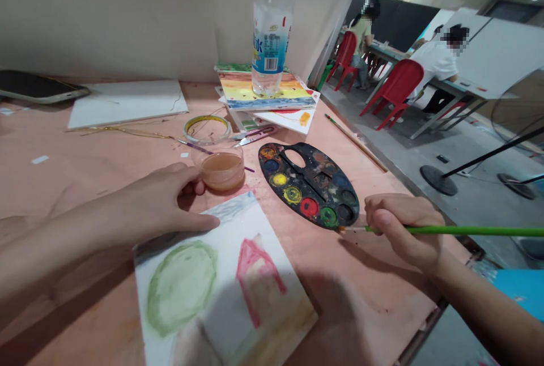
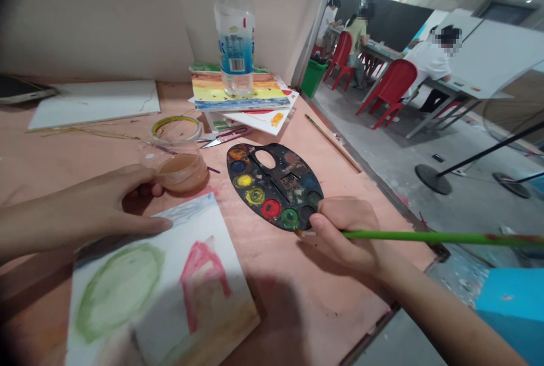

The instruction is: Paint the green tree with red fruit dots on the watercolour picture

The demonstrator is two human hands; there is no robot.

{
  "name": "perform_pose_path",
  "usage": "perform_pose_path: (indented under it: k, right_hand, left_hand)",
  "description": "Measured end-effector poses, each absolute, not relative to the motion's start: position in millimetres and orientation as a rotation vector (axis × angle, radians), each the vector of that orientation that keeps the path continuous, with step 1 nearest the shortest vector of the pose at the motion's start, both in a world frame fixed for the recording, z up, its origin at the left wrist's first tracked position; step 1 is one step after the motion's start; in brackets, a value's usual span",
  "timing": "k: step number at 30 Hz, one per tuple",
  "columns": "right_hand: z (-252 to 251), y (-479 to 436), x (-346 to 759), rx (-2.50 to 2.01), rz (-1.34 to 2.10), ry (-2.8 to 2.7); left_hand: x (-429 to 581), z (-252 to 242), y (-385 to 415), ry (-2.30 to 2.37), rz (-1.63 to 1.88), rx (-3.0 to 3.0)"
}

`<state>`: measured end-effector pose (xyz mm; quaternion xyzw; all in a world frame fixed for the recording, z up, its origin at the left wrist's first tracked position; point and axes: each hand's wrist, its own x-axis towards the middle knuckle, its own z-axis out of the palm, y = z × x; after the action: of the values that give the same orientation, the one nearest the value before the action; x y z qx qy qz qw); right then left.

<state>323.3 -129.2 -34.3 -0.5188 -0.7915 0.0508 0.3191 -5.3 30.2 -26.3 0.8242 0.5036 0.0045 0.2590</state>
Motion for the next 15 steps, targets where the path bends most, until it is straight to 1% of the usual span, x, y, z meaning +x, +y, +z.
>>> perform_pose_path:
  k: [3,6,10,13,15]
  right_hand:
    - [-34,-128,323,-1.351,0.091,-2.07]
    - [-33,-128,321,-1.284,0.116,-2.061]
    - [-33,-128,320,-1.302,0.11,-2.077]
    - [-34,-129,320,-1.183,0.154,-1.997]
    - [-37,-129,320,-1.199,0.155,-1.918]
  left_hand:
    - [-6,-26,30,1.371,-0.018,2.237]
    - [-8,-27,31,1.363,-0.033,2.245]
    - [-6,-25,31,1.36,-0.045,2.246]
    - [-2,-19,29,1.371,-0.052,2.222]
    - [0,-15,25,1.398,-0.031,2.198]
